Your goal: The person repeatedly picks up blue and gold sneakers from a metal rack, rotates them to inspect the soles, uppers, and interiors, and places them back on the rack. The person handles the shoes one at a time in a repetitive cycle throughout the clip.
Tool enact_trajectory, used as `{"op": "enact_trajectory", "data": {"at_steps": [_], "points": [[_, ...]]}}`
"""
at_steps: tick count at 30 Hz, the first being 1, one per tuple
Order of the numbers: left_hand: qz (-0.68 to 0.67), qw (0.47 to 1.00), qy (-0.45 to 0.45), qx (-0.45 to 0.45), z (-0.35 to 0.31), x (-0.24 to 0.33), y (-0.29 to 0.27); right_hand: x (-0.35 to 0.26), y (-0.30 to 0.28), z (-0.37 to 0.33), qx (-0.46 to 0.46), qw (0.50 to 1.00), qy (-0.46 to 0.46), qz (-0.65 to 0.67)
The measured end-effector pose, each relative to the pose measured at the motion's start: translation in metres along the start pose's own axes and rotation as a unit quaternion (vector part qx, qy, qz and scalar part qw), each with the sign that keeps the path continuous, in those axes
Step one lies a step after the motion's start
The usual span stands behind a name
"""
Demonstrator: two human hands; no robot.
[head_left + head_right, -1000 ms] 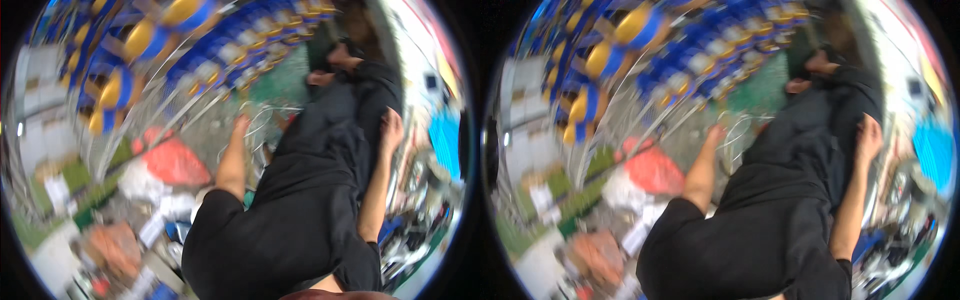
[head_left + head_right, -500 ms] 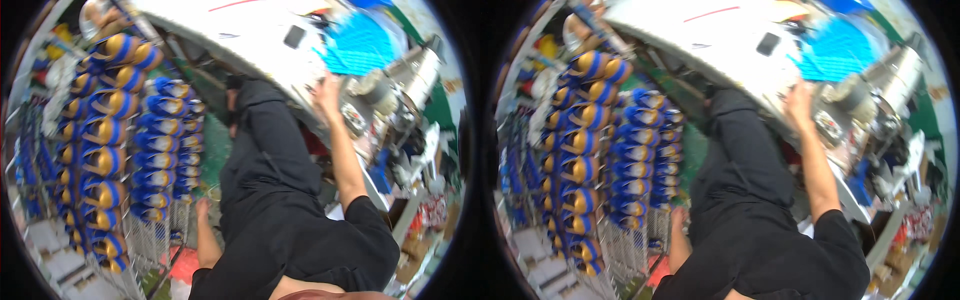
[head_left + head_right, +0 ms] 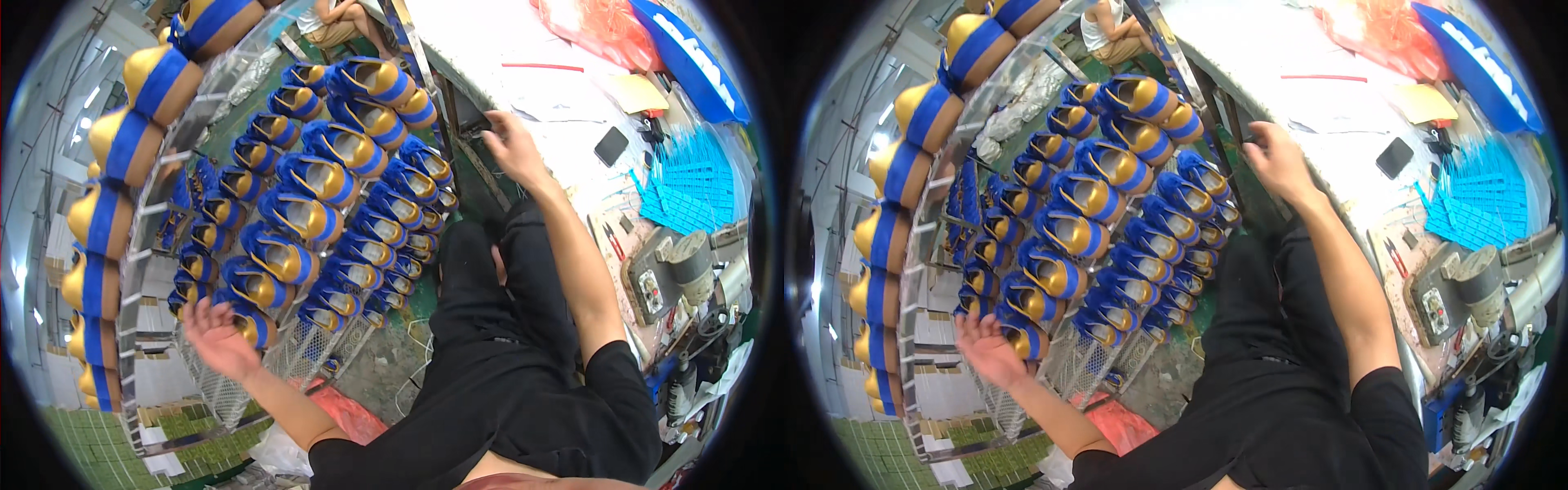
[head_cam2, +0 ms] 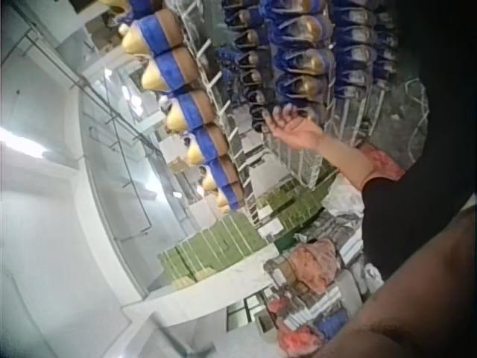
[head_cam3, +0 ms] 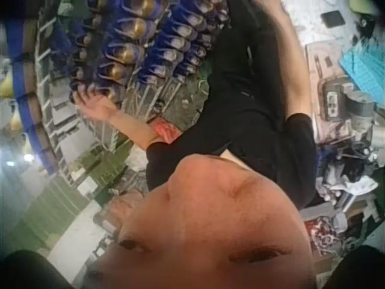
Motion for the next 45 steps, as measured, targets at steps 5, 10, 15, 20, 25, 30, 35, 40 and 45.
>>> {"op": "enact_trajectory", "data": {"at_steps": [5, 10, 15, 20, 25, 30, 35, 40, 45], "points": [[-0.158, 0.978, 0.019, 0.131, 0.055, 0.025, 0.032, -0.025, 0.038, 0.127, 0.095, 0.984, -0.148, 0.01], [-0.057, 0.987, 0.09, 0.124, 0.08, 0.031, 0.021, -0.039, 0.081, 0.23, 0.059, 0.972, -0.1, 0.204], [-0.03, 0.987, 0.068, -0.143, 0.113, 0.01, 0.009, -0.024, 0.098, 0.258, 0.105, 0.973, -0.137, 0.155], [-0.103, 0.979, -0.028, 0.173, 0.098, 0.01, 0.054, -0.02, 0.135, 0.299, 0.033, 0.981, -0.118, 0.149], [-0.111, 0.952, -0.095, 0.268, 0.123, -0.019, 0.132, -0.012, 0.172, 0.375, -0.191, 0.98, -0.047, -0.016], [-0.088, 0.942, -0.095, 0.31, 0.096, -0.031, 0.107, -0.077, 0.16, 0.338, -0.106, 0.984, -0.11, -0.088], [-0.087, 0.917, -0.091, 0.378, 0.117, -0.063, 0.128, -0.168, 0.189, 0.259, -0.311, 0.873, 0.046, 0.374], [0.209, 0.922, -0.126, 0.301, 0.052, 0.056, 0.113, -0.277, 0.235, 0.186, -0.355, 0.665, 0.216, 0.621], [0.675, 0.518, 0.144, 0.505, -0.078, 0.277, -0.048, -0.293, 0.271, 0.177, -0.222, 0.666, 0.195, 0.685]]}}
Point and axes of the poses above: each hand's wrist, its own z-axis towards the middle knuckle, its own y-axis out of the palm, x = y × z, the point moved 4 cm from there along z, towards the middle knuckle, and after that the axes turned 6 degrees about -x, right-handed, at the moved point
